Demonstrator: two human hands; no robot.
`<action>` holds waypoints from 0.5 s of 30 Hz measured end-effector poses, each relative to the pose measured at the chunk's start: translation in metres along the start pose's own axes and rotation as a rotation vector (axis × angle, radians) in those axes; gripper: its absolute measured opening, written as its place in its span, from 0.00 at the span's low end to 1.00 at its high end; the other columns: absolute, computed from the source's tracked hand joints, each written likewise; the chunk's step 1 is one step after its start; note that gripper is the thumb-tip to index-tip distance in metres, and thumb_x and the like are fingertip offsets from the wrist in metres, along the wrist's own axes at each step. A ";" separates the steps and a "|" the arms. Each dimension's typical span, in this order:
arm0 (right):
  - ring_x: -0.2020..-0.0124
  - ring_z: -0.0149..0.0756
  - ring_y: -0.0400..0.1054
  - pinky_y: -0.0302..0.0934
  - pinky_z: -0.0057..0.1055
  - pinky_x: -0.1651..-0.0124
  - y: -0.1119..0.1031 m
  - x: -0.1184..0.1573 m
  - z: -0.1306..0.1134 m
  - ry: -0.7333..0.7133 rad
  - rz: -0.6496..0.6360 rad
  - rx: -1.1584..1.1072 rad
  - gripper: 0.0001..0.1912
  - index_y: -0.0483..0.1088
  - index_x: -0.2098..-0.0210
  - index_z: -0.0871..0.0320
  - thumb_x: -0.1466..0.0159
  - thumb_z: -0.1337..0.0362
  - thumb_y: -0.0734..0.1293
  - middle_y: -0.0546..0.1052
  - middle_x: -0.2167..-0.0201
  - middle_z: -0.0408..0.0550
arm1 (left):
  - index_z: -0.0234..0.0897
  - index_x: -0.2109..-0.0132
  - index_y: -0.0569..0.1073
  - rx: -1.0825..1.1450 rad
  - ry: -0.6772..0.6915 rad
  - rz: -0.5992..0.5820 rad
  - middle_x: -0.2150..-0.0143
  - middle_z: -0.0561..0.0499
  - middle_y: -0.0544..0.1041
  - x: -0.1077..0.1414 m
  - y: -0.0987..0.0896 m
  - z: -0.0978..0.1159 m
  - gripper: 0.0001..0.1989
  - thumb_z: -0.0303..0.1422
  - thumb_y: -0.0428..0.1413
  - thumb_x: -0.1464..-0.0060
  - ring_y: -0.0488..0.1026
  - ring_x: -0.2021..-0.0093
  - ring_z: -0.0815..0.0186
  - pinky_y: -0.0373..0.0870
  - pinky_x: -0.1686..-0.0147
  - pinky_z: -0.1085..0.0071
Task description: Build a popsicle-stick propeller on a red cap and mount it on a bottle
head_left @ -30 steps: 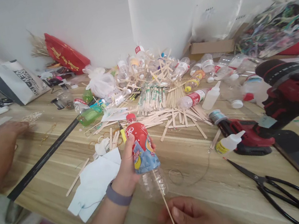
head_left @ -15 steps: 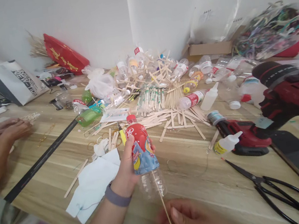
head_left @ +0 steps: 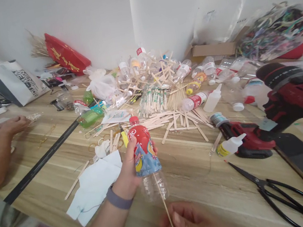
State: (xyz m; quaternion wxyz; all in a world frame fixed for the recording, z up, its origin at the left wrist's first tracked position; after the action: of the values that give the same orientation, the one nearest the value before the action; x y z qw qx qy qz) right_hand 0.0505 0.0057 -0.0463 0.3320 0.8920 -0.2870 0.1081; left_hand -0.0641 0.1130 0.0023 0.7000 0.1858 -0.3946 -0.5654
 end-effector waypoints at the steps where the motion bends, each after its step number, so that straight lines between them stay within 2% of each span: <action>1: 0.83 0.19 0.54 0.40 0.22 0.79 0.001 0.001 0.001 0.017 -0.009 0.004 0.29 0.69 0.67 0.61 0.45 0.38 0.69 0.76 0.75 0.43 | 0.31 0.63 0.76 0.002 -0.001 0.003 0.70 0.46 0.81 0.000 0.000 0.000 0.17 0.43 0.56 0.42 0.78 0.74 0.66 0.76 0.72 0.74; 6: 0.80 0.21 0.60 0.46 0.22 0.76 0.004 0.000 0.005 0.069 0.043 -0.090 0.31 0.61 0.78 0.59 0.58 0.43 0.78 0.74 0.77 0.41 | 0.31 0.63 0.76 -0.030 0.004 -0.028 0.70 0.46 0.81 0.001 0.002 -0.003 0.17 0.43 0.54 0.41 0.78 0.73 0.66 0.75 0.72 0.74; 9: 0.81 0.20 0.57 0.44 0.22 0.77 0.005 -0.001 0.001 0.042 0.051 -0.090 0.33 0.61 0.77 0.59 0.64 0.43 0.80 0.71 0.79 0.37 | 0.31 0.64 0.76 -0.031 -0.004 -0.027 0.70 0.46 0.80 0.001 0.002 -0.003 0.17 0.43 0.54 0.41 0.78 0.74 0.65 0.75 0.72 0.74; 13: 0.83 0.19 0.50 0.41 0.23 0.79 0.005 -0.001 -0.007 -0.030 -0.001 0.052 0.33 0.68 0.68 0.60 0.50 0.34 0.69 0.70 0.78 0.38 | 0.31 0.64 0.76 -0.031 0.002 -0.001 0.70 0.46 0.81 0.000 0.001 -0.001 0.18 0.42 0.53 0.40 0.78 0.75 0.65 0.75 0.74 0.73; 15: 0.83 0.19 0.49 0.40 0.24 0.79 0.004 -0.001 -0.004 -0.005 -0.006 0.072 0.32 0.69 0.70 0.61 0.47 0.34 0.67 0.70 0.78 0.39 | 0.31 0.63 0.76 -0.034 0.007 -0.004 0.70 0.46 0.81 0.001 0.001 -0.001 0.18 0.43 0.53 0.40 0.78 0.75 0.65 0.75 0.74 0.73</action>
State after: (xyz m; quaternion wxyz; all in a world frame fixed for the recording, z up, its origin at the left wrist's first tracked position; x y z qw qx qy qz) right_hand 0.0476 0.0061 -0.0413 0.2993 0.9045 -0.2813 0.1151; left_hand -0.0627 0.1126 0.0031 0.7034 0.1766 -0.3822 -0.5727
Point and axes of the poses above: each hand's wrist, its own x-axis away from the middle knuckle, its own y-axis out of the palm, z = x × y, the point moved 8 cm from there along -x, towards the middle knuckle
